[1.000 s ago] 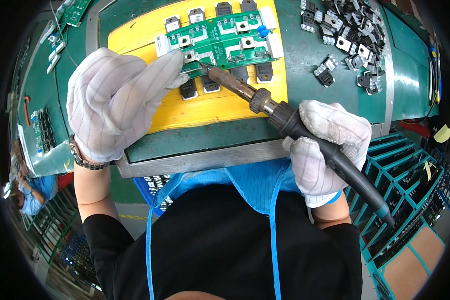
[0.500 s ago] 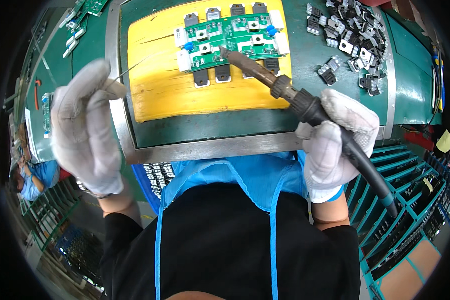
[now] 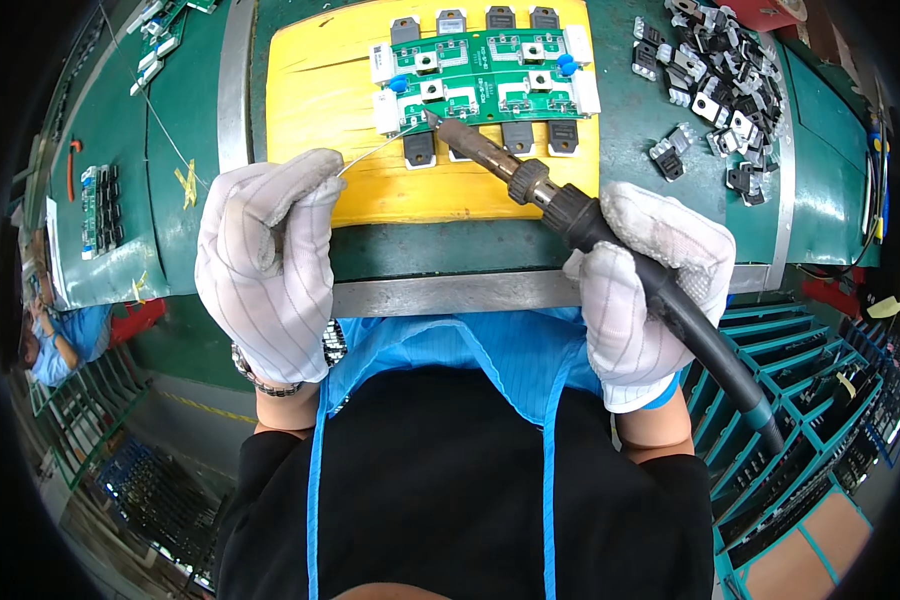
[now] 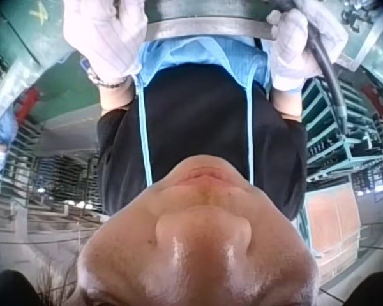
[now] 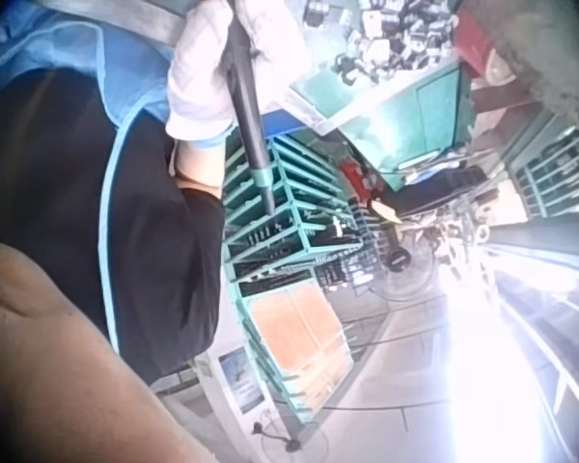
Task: The person solders electronic components onto a printed circuit board using a soldering iron and tweezers.
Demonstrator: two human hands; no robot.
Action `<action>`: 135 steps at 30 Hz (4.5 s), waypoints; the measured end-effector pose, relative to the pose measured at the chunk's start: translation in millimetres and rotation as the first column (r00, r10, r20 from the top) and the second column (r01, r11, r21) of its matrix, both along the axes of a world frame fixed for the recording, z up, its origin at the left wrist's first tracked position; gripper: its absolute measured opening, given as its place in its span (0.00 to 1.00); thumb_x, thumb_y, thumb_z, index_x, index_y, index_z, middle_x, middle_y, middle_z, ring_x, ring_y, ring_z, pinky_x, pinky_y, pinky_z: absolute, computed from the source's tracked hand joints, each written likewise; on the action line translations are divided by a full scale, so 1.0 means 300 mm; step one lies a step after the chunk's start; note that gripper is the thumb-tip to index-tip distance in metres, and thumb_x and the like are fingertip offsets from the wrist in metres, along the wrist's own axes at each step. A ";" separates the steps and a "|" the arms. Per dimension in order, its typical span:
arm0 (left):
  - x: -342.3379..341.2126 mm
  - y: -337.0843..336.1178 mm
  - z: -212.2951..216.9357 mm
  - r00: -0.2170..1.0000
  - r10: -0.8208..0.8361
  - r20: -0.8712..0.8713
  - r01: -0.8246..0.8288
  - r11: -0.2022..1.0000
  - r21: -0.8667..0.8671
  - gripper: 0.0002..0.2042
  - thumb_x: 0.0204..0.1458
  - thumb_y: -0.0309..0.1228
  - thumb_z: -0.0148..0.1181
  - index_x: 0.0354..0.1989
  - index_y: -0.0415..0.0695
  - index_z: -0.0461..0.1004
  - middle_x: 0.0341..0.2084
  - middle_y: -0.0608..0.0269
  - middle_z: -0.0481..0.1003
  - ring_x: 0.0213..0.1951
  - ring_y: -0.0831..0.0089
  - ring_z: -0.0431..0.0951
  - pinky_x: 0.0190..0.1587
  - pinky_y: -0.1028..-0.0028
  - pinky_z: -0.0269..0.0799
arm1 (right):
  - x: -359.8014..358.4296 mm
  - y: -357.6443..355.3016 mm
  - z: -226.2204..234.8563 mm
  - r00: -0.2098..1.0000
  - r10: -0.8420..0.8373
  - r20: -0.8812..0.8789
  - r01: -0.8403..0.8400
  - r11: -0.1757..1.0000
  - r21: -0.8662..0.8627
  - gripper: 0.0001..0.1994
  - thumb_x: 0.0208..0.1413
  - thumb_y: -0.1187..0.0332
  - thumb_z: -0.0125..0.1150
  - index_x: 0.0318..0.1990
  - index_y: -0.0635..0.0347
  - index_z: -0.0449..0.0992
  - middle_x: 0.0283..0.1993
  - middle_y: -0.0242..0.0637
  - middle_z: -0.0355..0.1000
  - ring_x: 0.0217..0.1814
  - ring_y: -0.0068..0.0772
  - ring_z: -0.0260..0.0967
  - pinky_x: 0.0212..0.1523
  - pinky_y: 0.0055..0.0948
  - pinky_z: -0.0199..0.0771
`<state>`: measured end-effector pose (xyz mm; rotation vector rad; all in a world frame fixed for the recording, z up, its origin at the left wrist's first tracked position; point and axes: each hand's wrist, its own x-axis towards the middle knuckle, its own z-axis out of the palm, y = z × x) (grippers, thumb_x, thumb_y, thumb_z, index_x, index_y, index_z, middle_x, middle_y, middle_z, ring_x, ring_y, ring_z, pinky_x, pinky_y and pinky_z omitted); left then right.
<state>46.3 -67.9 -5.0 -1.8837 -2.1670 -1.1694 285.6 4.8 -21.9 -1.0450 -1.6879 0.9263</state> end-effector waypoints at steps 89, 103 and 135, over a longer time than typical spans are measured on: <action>-0.050 0.007 0.052 0.989 -0.102 0.103 0.097 0.994 0.058 0.22 0.54 0.15 0.49 0.58 0.38 0.73 0.49 0.53 0.80 0.38 0.72 0.80 0.35 0.79 0.72 | -0.019 0.029 0.029 0.973 0.120 -0.199 -0.125 0.992 -0.009 0.22 0.56 0.53 0.69 0.44 0.66 0.75 0.33 0.45 0.77 0.29 0.33 0.74 0.34 0.29 0.74; -0.237 0.245 -0.001 0.928 -0.227 -0.295 0.179 0.967 -0.180 0.17 0.60 0.34 0.59 0.57 0.47 0.75 0.50 0.53 0.77 0.53 0.56 0.76 0.58 0.66 0.70 | -0.022 0.093 0.054 0.889 0.090 0.449 -0.322 0.820 0.473 0.27 0.42 0.72 0.75 0.53 0.50 0.74 0.46 0.37 0.77 0.40 0.43 0.73 0.41 0.39 0.74; -0.323 0.325 -0.006 0.913 -0.407 0.027 0.396 0.870 -0.293 0.22 0.56 0.24 0.46 0.60 0.42 0.72 0.53 0.50 0.78 0.45 0.62 0.81 0.53 0.69 0.75 | -0.066 -0.001 0.136 0.788 0.476 0.391 -0.578 0.790 0.203 0.28 0.41 0.44 0.72 0.43 0.53 0.76 0.48 0.45 0.76 0.51 0.54 0.75 0.48 0.43 0.74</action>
